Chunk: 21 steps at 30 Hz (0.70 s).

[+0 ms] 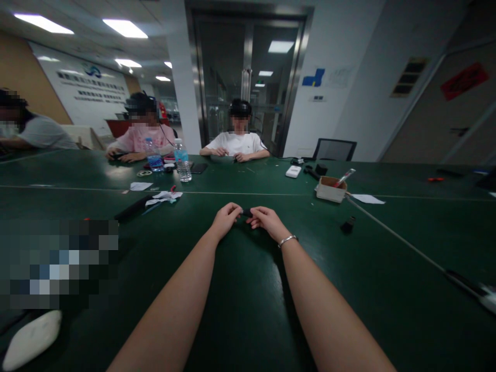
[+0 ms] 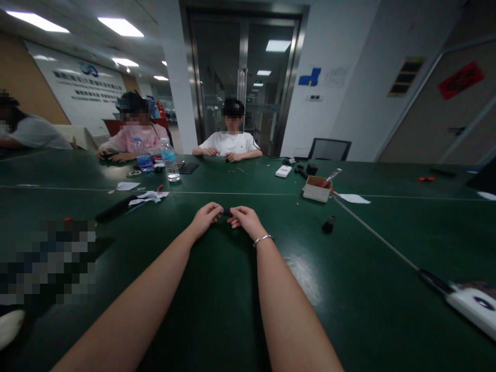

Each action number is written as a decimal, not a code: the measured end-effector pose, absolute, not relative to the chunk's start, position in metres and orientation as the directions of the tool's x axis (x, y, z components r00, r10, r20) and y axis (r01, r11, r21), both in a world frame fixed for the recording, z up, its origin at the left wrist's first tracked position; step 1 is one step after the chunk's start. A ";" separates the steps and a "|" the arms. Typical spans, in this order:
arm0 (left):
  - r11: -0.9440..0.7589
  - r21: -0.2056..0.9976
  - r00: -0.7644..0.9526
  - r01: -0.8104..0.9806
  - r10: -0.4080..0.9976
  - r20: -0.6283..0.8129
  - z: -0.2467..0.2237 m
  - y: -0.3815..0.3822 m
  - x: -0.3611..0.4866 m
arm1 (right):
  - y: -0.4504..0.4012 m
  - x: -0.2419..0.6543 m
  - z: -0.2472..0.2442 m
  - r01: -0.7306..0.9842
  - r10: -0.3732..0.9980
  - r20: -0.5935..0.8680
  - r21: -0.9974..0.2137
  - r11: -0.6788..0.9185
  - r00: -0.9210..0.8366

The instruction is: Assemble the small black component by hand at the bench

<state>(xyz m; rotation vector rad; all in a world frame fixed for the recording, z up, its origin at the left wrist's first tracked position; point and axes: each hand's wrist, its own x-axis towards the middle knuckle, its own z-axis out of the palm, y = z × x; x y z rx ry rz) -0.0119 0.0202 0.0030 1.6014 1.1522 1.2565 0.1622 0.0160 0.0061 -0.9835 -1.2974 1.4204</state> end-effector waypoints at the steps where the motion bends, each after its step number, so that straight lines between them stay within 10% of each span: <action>1: -0.279 0.942 0.091 0.186 0.960 0.266 0.003 0.021 -0.012 | 0.016 0.162 0.006 -0.120 0.972 0.031 -0.993 0.002 -0.234; 21: -0.262 0.953 0.059 0.152 0.965 0.256 0.003 0.024 -0.013 | 0.017 0.162 0.006 -0.113 0.971 0.028 -0.994 0.001 -0.236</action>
